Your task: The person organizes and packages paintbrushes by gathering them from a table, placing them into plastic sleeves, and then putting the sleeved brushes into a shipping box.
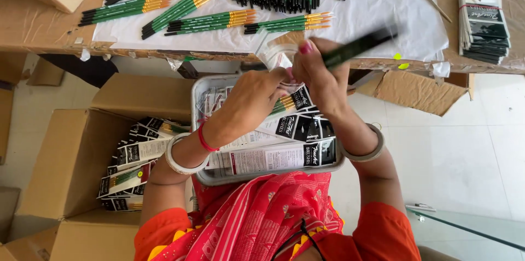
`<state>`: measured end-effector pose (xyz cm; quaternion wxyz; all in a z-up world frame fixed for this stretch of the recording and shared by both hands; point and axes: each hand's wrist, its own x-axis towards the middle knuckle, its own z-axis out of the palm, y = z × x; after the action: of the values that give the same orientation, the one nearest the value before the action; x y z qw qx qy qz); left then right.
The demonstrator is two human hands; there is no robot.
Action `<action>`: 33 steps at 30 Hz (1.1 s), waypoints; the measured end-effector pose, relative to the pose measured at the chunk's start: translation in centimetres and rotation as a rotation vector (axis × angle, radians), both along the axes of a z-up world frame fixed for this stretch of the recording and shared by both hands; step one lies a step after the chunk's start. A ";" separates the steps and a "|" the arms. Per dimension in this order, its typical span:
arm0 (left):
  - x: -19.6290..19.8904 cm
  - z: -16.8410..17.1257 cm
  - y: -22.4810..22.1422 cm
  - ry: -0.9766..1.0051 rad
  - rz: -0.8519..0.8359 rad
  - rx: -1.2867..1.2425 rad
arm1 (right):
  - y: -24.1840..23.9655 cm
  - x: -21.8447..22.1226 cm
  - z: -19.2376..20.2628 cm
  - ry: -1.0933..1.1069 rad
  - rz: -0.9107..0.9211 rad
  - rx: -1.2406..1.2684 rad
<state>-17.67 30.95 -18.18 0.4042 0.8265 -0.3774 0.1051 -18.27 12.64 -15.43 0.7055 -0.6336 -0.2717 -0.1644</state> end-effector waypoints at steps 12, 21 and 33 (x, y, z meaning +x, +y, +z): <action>-0.4 3.6 1.3 -0.024 -0.081 -0.246 | 1.0 0.1 4.6 0.031 -0.132 -0.359; -0.1 4.5 3.2 -0.119 -0.205 -0.253 | -2.4 -1.7 -5.3 -0.086 -0.188 -0.594; 1.2 2.6 3.5 0.113 -0.094 -0.304 | -2.4 -3.1 -15.4 0.572 0.275 -0.121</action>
<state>-16.49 34.43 -15.57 0.5497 0.7419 -0.3718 0.0953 -21.37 10.27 -30.79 0.7299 -0.6522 -0.1548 0.1336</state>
